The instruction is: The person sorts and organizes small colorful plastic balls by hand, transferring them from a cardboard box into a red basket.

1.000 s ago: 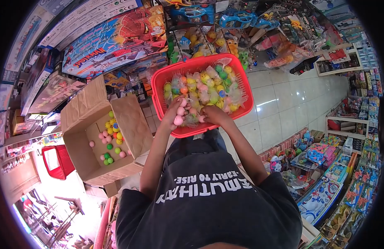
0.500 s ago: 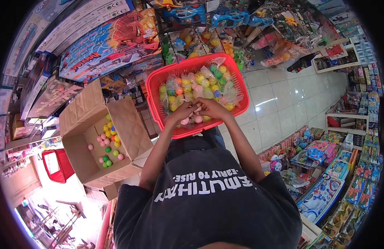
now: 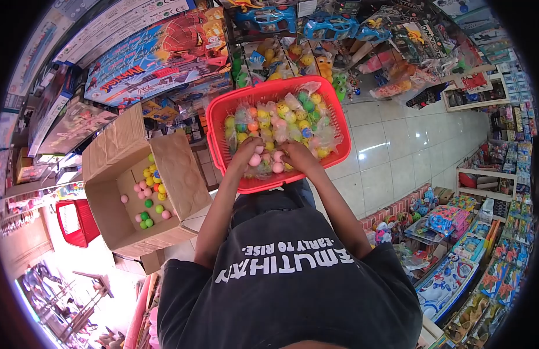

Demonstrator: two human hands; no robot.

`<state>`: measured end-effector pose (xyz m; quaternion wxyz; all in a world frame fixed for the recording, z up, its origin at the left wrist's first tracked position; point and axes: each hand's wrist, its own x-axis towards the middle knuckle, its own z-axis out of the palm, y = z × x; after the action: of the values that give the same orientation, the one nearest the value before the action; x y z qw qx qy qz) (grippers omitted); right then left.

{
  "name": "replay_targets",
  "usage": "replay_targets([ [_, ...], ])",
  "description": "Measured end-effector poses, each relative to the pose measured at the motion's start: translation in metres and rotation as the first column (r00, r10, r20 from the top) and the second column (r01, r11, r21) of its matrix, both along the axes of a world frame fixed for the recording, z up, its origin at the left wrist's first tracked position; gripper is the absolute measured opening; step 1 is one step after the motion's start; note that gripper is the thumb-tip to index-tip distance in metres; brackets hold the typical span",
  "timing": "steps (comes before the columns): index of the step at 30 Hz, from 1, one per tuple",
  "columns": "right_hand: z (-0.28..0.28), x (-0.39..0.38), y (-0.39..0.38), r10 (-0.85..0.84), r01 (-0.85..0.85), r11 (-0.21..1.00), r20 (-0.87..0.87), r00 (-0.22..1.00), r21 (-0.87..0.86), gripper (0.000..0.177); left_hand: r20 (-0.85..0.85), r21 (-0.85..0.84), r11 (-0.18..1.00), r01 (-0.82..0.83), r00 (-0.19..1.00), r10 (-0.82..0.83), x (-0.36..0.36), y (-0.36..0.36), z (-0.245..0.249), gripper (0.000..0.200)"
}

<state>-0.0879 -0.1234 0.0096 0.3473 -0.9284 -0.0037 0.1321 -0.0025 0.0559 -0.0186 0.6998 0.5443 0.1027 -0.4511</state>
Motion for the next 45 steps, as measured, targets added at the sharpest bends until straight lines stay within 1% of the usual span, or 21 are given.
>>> replay_targets([
  [2, 0.003, 0.001, 0.002, -0.025, 0.023, 0.999, -0.029, 0.999, -0.049, 0.033, -0.078, -0.04, 0.999, -0.029, 0.997, 0.026, -0.001, -0.002, -0.006, 0.033],
  [4, 0.0, 0.001, -0.001, -0.03, 0.03, 0.999, -0.027, 0.999, -0.028, 0.032, 0.061, -0.01, 0.997, 0.075, 0.995, -0.074, -0.002, -0.007, -0.013, 0.037],
  [5, -0.001, 0.0, -0.003, -0.031, 0.031, 0.999, -0.026, 0.999, -0.028, 0.032, 0.063, -0.01, 0.997, 0.076, 0.995, -0.075, -0.003, -0.009, -0.017, 0.037],
  [7, -0.002, -0.001, -0.005, -0.099, 0.098, 0.994, 0.013, 0.995, 0.052, 0.031, 0.34, 0.102, 0.991, 0.081, 0.934, -0.112, -0.006, -0.014, -0.004, 0.039],
  [8, -0.003, -0.003, -0.005, -0.1, 0.099, 0.994, 0.011, 0.995, 0.054, 0.031, 0.339, 0.103, 0.991, 0.082, 0.934, -0.113, -0.004, -0.015, 0.0, 0.039],
  [10, 0.004, -0.006, -0.004, -0.169, 0.171, 0.985, 0.085, 0.982, -0.018, 0.029, 0.403, 0.305, 0.931, 0.201, 0.859, -0.317, 0.0, -0.02, 0.0, 0.038],
  [11, 0.007, -0.006, -0.003, -0.173, 0.176, 0.984, 0.087, 0.981, -0.018, 0.029, 0.404, 0.304, 0.93, 0.204, 0.857, -0.32, 0.0, -0.022, -0.004, 0.038],
  [13, 0.009, -0.005, -0.002, -0.199, 0.2, 0.98, 0.093, 0.976, -0.01, 0.028, 0.569, 0.413, 0.898, 0.152, 0.727, -0.385, -0.001, -0.024, -0.013, 0.041],
  [14, 0.009, -0.005, -0.002, -0.204, 0.206, 0.979, 0.094, 0.974, -0.01, 0.028, 0.57, 0.412, 0.897, 0.157, 0.724, -0.388, -0.001, -0.023, -0.017, 0.041],
  [16, 0.008, -0.004, -0.003, -0.23, 0.228, 0.973, 0.07, 0.971, 0.037, 0.026, 0.549, 0.317, 0.894, 0.317, 0.707, -0.446, -0.001, -0.022, -0.012, 0.037],
  [20, 0.005, -0.003, -0.004, -0.218, 0.214, 0.975, 0.07, 0.973, 0.065, 0.022, 0.572, 0.356, 0.866, 0.351, 0.651, -0.499, -0.002, -0.022, -0.011, 0.036],
  [22, 0.004, -0.003, -0.004, -0.205, 0.202, 0.979, 0.079, 0.976, 0.037, 0.021, 0.634, 0.334, 0.935, 0.119, 0.706, -0.316, -0.008, -0.026, 0.004, 0.032],
  [25, 0.002, -0.003, -0.001, -0.177, 0.178, 0.984, 0.049, 0.983, -0.011, 0.022, 0.539, 0.416, 0.887, 0.198, 0.733, -0.416, -0.002, -0.028, 0.002, 0.038],
  [29, -0.003, -0.001, 0.001, -0.179, 0.18, 0.983, 0.04, 0.983, -0.021, 0.022, 0.545, 0.436, 0.875, 0.21, 0.712, -0.443, -0.001, -0.032, 0.0, 0.035],
  [35, -0.012, 0.0, 0.0, -0.202, 0.203, 0.979, 0.051, 0.978, -0.006, 0.022, 0.671, 0.525, 0.848, 0.067, 0.581, -0.461, -0.005, -0.039, -0.007, 0.032],
  [38, -0.009, 0.0, -0.001, -0.216, 0.217, 0.976, 0.079, 0.973, -0.001, 0.023, 0.609, 0.468, 0.862, 0.195, 0.636, -0.474, 0.003, -0.031, -0.006, 0.037],
  [40, -0.007, -0.001, -0.002, -0.222, 0.208, 0.972, 0.144, 0.964, 0.107, 0.022, 0.639, 0.368, 0.918, 0.147, 0.677, -0.365, 0.003, -0.027, -0.008, 0.034],
  [41, -0.005, -0.001, -0.004, -0.222, 0.208, 0.972, 0.146, 0.964, 0.106, 0.022, 0.641, 0.367, 0.919, 0.146, 0.676, -0.364, 0.002, -0.027, -0.009, 0.034],
  [43, 0.01, 0.0, -0.005, -0.261, 0.246, 0.963, 0.15, 0.954, 0.107, 0.022, 0.61, 0.294, 0.956, -0.011, 0.772, -0.178, 0.002, -0.028, -0.008, 0.028],
  [44, 0.013, 0.002, -0.004, -0.258, 0.244, 0.964, 0.153, 0.954, 0.105, 0.022, 0.612, 0.292, 0.956, -0.014, 0.771, -0.175, 0.003, -0.029, -0.007, 0.028],
  [45, 0.016, 0.003, -0.003, -0.285, 0.271, 0.957, 0.159, 0.945, 0.103, 0.023, 0.409, 0.113, 0.988, -0.11, 0.911, 0.055, 0.005, -0.03, -0.01, 0.024],
])
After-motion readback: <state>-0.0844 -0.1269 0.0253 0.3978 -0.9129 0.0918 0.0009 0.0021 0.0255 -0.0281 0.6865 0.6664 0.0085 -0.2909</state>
